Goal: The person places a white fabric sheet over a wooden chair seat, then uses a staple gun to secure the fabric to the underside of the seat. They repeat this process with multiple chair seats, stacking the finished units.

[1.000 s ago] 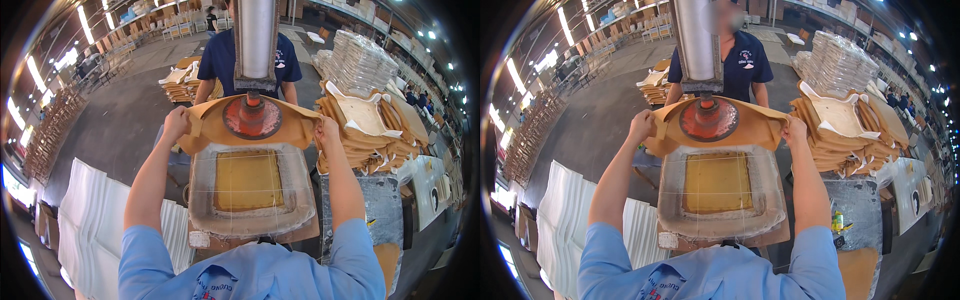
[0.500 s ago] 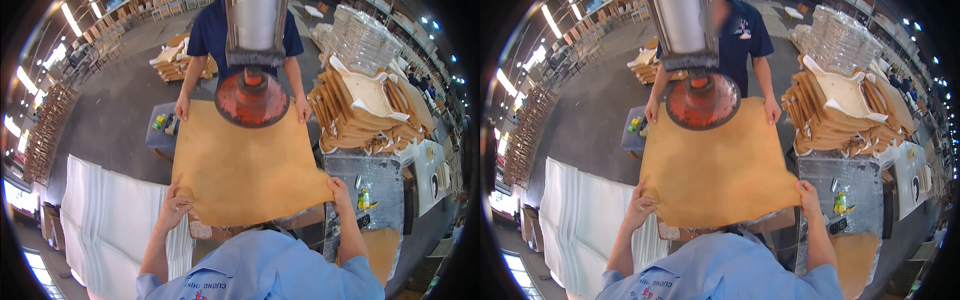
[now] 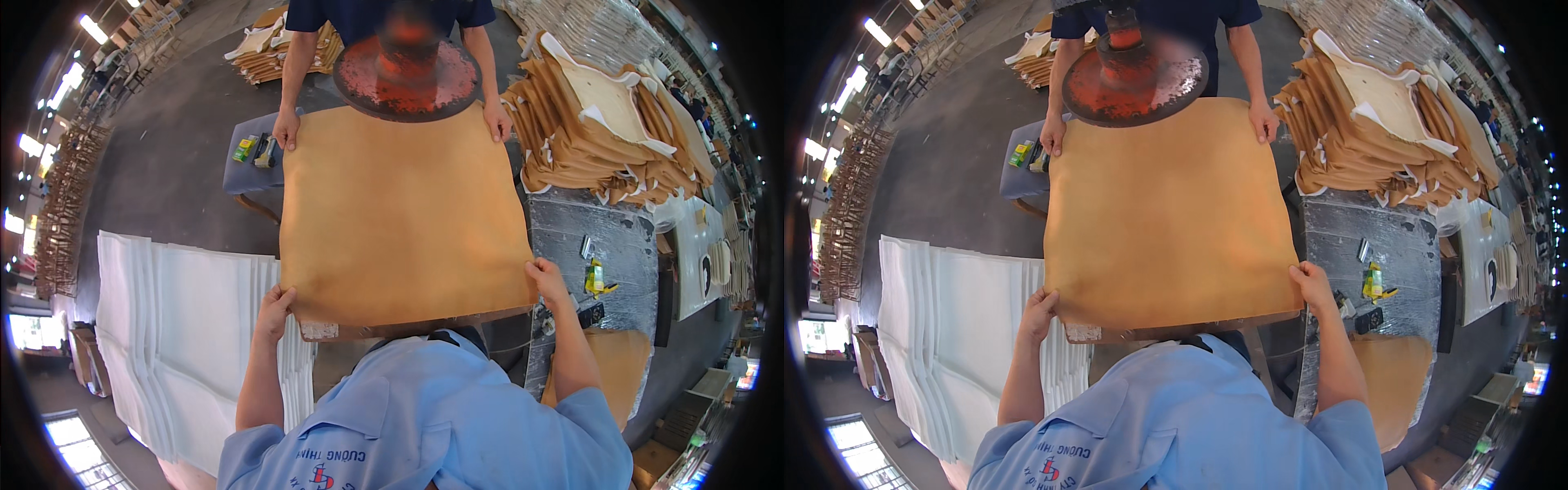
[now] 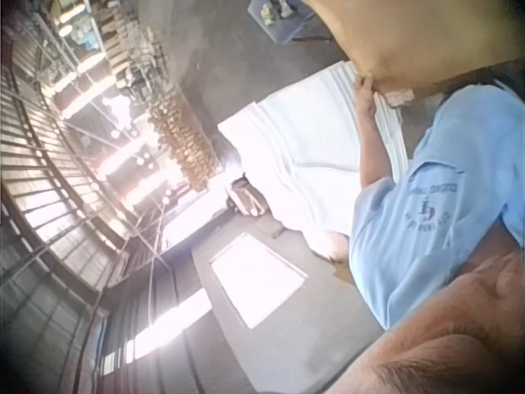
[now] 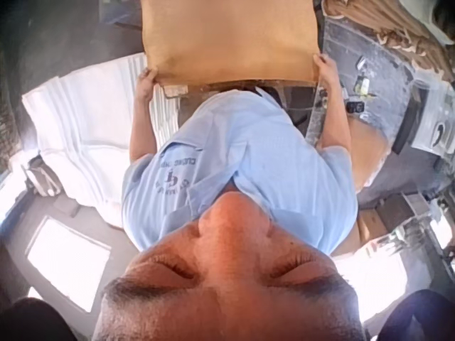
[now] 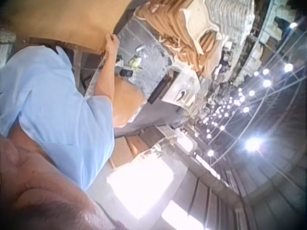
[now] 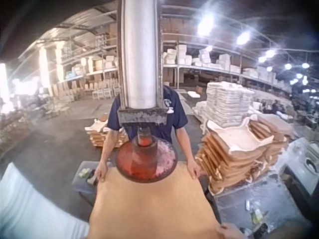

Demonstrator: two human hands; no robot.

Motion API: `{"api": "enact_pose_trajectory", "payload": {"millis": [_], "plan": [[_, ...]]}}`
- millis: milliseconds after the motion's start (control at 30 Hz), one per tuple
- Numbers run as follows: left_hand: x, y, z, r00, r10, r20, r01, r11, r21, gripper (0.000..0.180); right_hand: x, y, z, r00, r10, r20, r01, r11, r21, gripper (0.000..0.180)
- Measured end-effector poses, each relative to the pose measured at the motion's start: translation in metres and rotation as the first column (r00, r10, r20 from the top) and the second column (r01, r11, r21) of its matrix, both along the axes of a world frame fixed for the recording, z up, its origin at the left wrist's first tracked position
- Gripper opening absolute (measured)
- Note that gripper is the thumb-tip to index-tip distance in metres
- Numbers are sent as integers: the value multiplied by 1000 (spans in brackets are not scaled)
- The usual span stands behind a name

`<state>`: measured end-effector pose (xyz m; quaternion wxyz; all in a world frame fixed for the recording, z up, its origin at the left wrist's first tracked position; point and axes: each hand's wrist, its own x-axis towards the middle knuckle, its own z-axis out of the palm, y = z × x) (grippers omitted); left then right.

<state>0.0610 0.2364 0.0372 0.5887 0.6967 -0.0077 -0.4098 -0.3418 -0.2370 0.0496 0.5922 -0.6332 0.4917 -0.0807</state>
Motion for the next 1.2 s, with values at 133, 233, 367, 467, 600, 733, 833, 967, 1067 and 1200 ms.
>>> {"api": "enact_pose_trajectory", "payload": {"millis": [133, 233, 367, 467, 600, 733, 833, 967, 1067, 1200], "plan": [[-8, -3, -9, 998, 51, 32, -50, 997, -51, 24, -1, 17, -6, 995, -100, 27, 100, 995, -7, 21], [-8, -4, -15, 996, 65, 56, -62, 996, -58, 22, -2, 24, -10, 989, -140, 39, 140, 990, -15, 23], [-5, 4, -24, 994, 70, 84, -60, 992, -115, 19, 0, 29, -17, 980, -183, 79, 184, 983, -2, 23], [-4, 5, -28, 993, 75, 93, -60, 987, -149, 18, -4, 30, -23, 986, -160, 54, 162, 986, -27, 23], [-5, 4, -29, 995, 70, 78, -58, 988, -142, 20, 0, 32, -29, 971, -219, 95, 222, 975, -23, 22], [-8, 7, -27, 997, 66, 36, -60, 987, -147, 19, 8, 34, -27, 962, -246, 116, 253, 966, -52, 21], [-15, 1, -27, 993, 98, 65, -92, 991, -97, 17, 9, 32, -25, 955, -269, 126, 282, 954, -98, 22], [-21, 2, -30, 987, 152, 49, -142, 976, -167, 20, 18, 31, -20, 952, -283, 114, 293, 952, -89, 22], [-23, 2, -28, 986, 162, 33, -154, 972, -179, 20, 18, 28, -20, 951, -279, 134, 289, 955, -64, 23], [-24, -3, -13, 984, 148, 102, -154, 987, 49, 22, 16, 23, -20, 958, -255, 132, 266, 961, -74, 21]]}}
